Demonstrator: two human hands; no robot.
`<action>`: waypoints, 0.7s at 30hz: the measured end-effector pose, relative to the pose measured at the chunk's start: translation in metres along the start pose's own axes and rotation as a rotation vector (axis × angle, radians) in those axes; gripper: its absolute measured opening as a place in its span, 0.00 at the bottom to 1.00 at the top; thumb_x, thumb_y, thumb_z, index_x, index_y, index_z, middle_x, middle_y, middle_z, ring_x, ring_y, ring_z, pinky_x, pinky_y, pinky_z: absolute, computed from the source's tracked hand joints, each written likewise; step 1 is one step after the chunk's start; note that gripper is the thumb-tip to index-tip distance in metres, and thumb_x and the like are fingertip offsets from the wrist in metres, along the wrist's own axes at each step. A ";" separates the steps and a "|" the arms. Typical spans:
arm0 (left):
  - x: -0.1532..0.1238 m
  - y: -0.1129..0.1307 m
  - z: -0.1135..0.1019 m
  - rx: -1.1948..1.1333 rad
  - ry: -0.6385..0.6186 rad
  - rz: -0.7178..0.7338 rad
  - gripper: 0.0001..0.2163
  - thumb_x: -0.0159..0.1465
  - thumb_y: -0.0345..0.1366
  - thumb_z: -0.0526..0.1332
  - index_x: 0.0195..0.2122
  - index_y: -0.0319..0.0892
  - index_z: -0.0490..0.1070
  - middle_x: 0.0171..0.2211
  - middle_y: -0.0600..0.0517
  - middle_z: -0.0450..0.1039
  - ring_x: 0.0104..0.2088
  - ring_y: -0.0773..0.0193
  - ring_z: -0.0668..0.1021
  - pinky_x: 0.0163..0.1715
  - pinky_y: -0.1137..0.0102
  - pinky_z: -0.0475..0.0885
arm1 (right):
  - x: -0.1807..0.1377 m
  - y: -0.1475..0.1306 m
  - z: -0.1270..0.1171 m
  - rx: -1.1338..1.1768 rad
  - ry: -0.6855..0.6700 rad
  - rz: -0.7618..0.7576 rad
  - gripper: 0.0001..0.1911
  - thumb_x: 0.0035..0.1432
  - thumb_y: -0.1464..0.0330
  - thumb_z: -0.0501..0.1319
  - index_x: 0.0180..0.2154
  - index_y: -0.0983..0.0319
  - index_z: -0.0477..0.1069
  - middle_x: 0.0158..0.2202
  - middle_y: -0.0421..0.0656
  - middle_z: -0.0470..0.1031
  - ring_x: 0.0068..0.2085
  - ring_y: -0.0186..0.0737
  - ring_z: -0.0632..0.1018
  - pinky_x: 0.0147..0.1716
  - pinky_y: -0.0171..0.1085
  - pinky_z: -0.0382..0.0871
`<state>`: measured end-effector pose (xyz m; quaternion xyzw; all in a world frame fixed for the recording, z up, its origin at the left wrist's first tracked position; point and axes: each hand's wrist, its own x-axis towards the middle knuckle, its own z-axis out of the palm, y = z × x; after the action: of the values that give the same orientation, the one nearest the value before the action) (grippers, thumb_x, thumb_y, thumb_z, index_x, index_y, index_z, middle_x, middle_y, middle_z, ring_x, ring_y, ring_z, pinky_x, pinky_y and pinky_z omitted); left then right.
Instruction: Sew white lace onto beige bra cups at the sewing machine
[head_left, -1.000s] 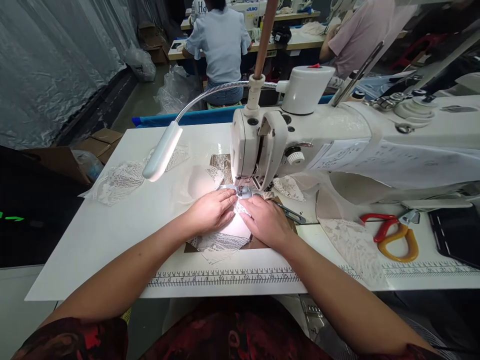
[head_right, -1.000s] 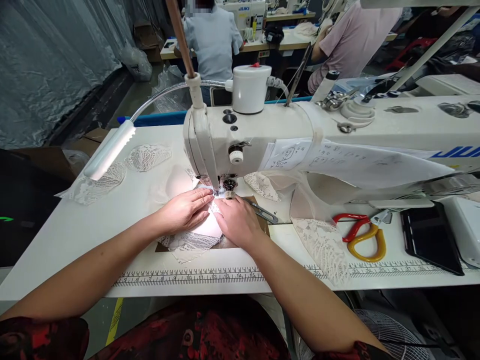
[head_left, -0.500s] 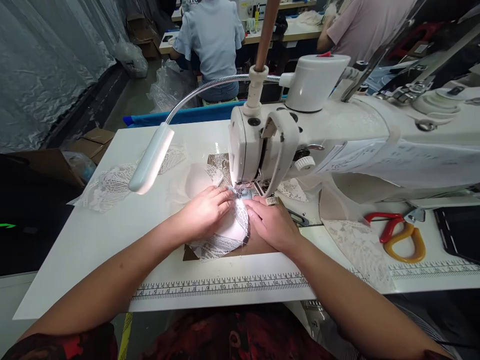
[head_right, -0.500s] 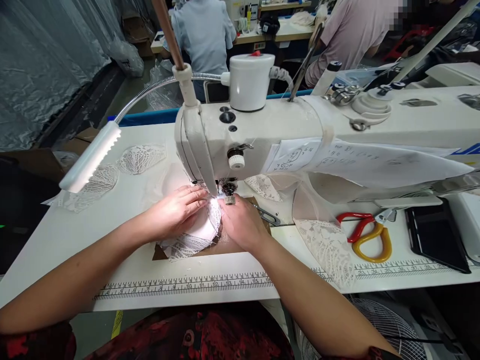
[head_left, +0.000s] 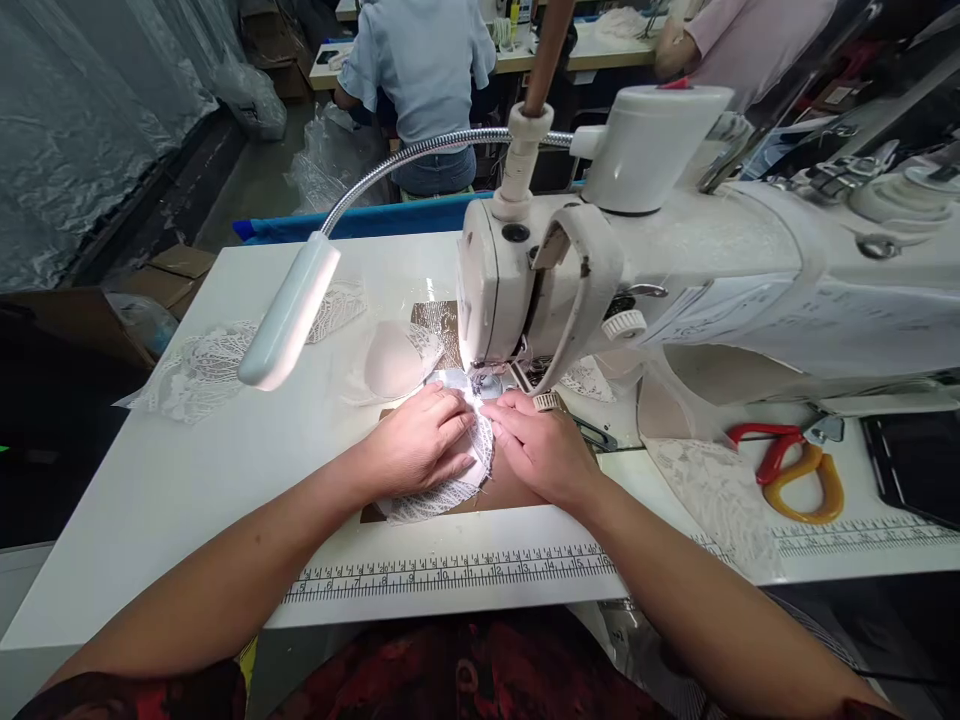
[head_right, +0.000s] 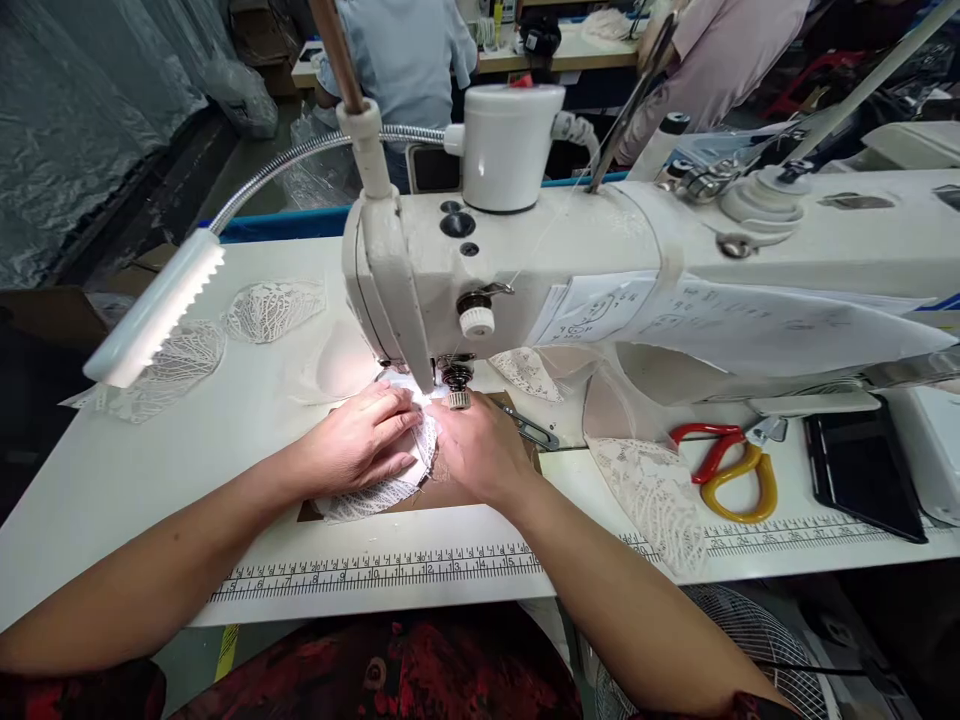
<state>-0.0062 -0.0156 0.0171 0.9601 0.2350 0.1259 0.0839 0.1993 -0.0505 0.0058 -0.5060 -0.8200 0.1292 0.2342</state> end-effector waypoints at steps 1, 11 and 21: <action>0.000 -0.001 -0.001 -0.003 -0.004 0.003 0.17 0.65 0.39 0.54 0.49 0.32 0.68 0.43 0.37 0.68 0.45 0.51 0.70 0.47 0.55 0.68 | 0.000 -0.001 0.000 0.003 -0.003 -0.027 0.15 0.61 0.73 0.51 0.42 0.62 0.75 0.36 0.46 0.74 0.31 0.37 0.70 0.30 0.35 0.61; -0.003 -0.018 -0.003 0.000 0.002 0.025 0.17 0.65 0.38 0.54 0.49 0.32 0.68 0.46 0.37 0.69 0.48 0.51 0.70 0.52 0.56 0.66 | 0.002 -0.003 -0.002 -0.033 -0.048 -0.065 0.14 0.59 0.74 0.51 0.41 0.63 0.74 0.34 0.45 0.73 0.31 0.37 0.69 0.32 0.36 0.59; -0.002 -0.020 0.000 0.082 0.017 0.037 0.16 0.64 0.33 0.53 0.52 0.33 0.67 0.49 0.37 0.69 0.53 0.48 0.69 0.53 0.51 0.64 | -0.001 0.002 0.002 -0.021 -0.023 -0.023 0.15 0.59 0.74 0.51 0.42 0.64 0.75 0.37 0.47 0.75 0.34 0.39 0.71 0.31 0.35 0.62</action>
<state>-0.0162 0.0006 0.0121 0.9659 0.2229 0.1256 0.0400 0.1998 -0.0506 0.0029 -0.4974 -0.8297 0.1236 0.2210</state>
